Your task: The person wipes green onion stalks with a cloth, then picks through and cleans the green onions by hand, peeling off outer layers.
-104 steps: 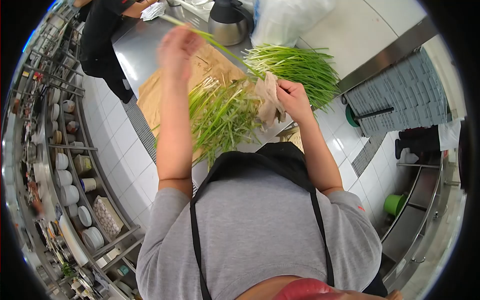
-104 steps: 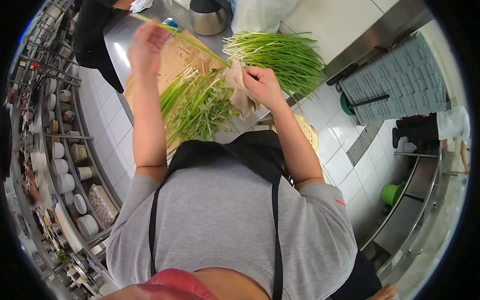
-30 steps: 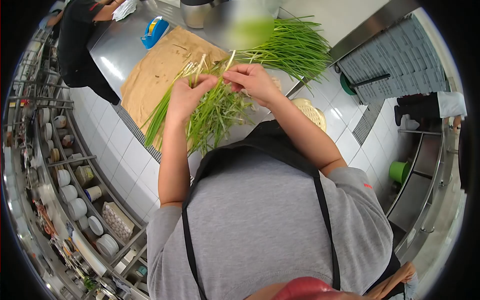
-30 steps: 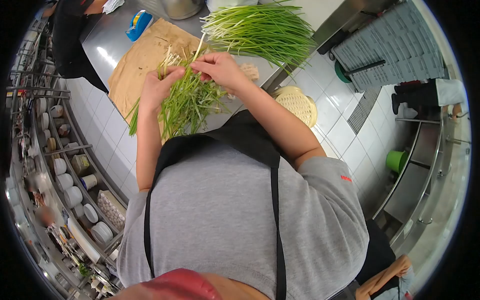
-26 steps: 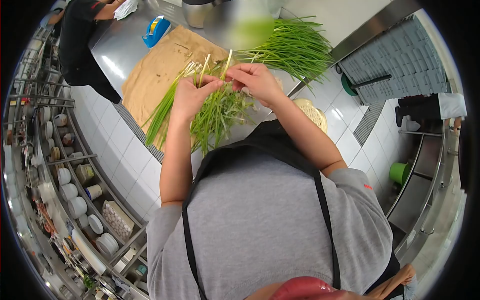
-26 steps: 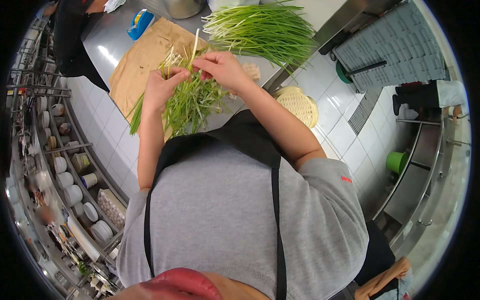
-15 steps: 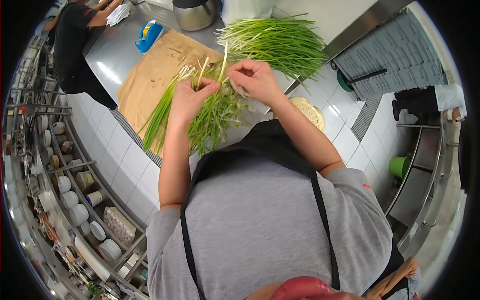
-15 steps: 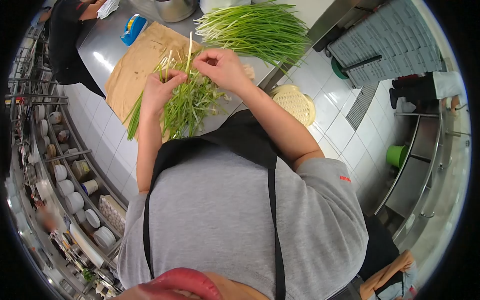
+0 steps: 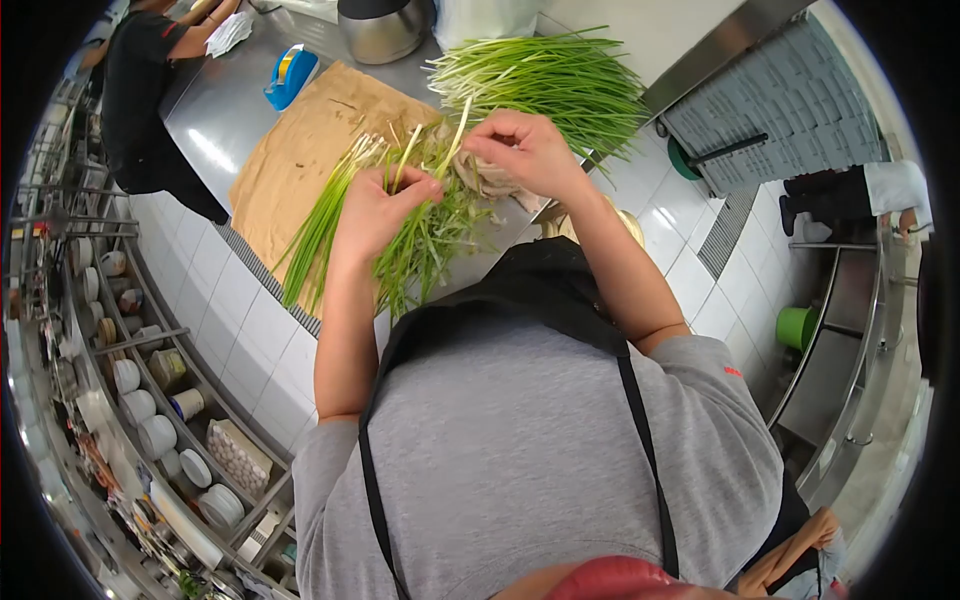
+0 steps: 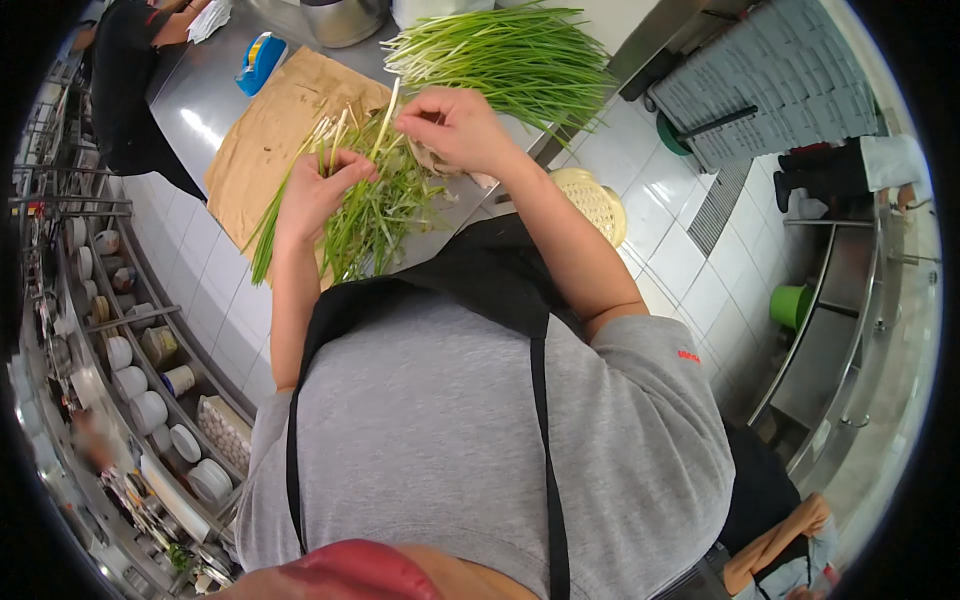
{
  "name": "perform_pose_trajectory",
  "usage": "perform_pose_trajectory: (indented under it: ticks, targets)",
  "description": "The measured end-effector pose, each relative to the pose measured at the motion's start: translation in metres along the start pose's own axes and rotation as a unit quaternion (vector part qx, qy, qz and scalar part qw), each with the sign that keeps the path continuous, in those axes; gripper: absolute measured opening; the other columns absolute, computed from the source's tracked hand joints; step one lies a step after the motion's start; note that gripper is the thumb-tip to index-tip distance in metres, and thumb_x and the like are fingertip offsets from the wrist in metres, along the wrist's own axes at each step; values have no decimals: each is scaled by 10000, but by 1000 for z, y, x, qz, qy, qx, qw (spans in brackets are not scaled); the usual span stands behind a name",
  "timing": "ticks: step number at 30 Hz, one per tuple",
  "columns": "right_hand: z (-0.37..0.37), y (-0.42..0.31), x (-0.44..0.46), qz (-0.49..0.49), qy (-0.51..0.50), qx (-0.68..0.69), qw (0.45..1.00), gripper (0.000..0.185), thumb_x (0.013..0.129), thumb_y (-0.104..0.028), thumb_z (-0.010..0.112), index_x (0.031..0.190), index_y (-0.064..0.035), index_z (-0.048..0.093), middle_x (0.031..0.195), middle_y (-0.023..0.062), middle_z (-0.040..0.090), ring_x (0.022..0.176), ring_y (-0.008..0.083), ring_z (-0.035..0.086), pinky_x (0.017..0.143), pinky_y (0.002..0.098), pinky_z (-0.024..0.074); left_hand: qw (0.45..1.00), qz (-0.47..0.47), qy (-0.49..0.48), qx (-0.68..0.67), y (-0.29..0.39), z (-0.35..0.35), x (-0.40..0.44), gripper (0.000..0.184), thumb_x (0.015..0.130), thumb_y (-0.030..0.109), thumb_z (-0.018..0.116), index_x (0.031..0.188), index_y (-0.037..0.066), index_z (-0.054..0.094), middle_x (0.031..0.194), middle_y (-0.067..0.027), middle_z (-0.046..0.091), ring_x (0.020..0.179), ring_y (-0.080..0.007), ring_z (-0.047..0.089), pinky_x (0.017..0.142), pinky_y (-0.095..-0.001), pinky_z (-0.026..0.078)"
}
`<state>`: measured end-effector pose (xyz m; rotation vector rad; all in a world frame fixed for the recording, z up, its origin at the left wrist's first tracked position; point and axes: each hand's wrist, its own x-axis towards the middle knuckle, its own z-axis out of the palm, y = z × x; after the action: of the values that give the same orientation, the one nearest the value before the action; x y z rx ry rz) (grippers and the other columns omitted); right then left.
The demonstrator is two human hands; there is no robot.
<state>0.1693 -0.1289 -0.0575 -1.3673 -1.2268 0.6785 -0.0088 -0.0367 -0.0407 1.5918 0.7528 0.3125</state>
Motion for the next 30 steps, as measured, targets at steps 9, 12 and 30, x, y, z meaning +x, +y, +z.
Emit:
perform_pose_trajectory:
  ticks: [9, 12, 30]
  targets:
    - [-30, 6, 13, 136, 102, 217, 961, 150, 786, -171, 590, 736, -30, 607, 639, 19, 574, 533, 81, 514, 494, 211, 408, 998, 2, 58, 22, -10, -17, -4, 158, 703, 142, 638, 729, -13, 624, 647, -22, 598, 593, -69, 516, 574, -208, 404]
    - [4, 9, 8, 99, -29, -76, 992, 175, 746, -208, 623, 700, -40, 604, 560, 33, 549, 506, 134, 529, 480, 258, 432, 989, 38, 120, 72, -14, -27, 0, 168, 692, 146, 646, 719, -18, 622, 629, -18, 592, 560, -66, 505, 525, -219, 403]
    - [14, 15, 18, -255, -50, -177, 949, 127, 699, -137, 648, 823, -141, 679, 967, -5, 585, 991, 239, 485, 849, 339, 379, 987, 21, -3, 158, 13, -30, -7, 147, 695, 138, 652, 735, -2, 632, 623, -4, 579, 563, -39, 482, 516, -195, 369]
